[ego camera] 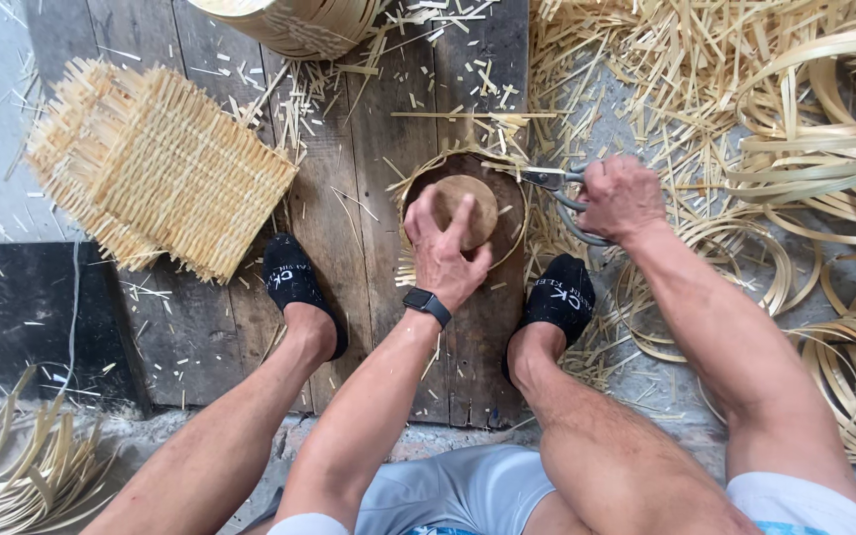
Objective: The person sits on the floor assembling woven bamboo trays. They trim the protruding ends of a square woven bamboo panel with scissors, press the panel over a round wooden mold, fit a thin bamboo rim ring around the edge, and set finished trays onto a stack of completed baskets.
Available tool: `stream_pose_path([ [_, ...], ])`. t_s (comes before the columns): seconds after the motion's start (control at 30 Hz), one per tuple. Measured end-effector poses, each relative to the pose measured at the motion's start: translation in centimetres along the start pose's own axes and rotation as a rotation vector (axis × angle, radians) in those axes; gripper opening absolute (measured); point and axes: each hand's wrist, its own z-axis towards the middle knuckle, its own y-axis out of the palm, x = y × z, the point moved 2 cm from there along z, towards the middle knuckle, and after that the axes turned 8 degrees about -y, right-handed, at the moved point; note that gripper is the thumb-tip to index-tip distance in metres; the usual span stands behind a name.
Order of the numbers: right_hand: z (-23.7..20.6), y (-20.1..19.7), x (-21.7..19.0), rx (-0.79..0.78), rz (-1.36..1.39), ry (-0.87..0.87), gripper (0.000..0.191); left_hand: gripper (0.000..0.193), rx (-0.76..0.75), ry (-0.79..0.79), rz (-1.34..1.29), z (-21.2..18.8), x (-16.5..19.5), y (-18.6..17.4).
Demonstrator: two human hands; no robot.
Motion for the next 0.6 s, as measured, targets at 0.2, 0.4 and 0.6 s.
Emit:
stream_pose_path([
  [0.2,-0.2,-0.9,0.1,0.384,-0.081,-0.115,0.05,0.107,-0.041,-0.155,-0.129,1.0,0.8,1.1],
  [0.4,-0.5,-0.4,0.8,0.038,-0.069,-0.045,0.026,0.107,-0.187,0.017,-0.051,1.3,-0.5,-0.6],
  [0.6,-0.2,-0.3,-0.2,0.218,-0.079,-0.059,0.055,0.1,-0.148,-0.082,-0.098,1.1,1.0,0.4],
])
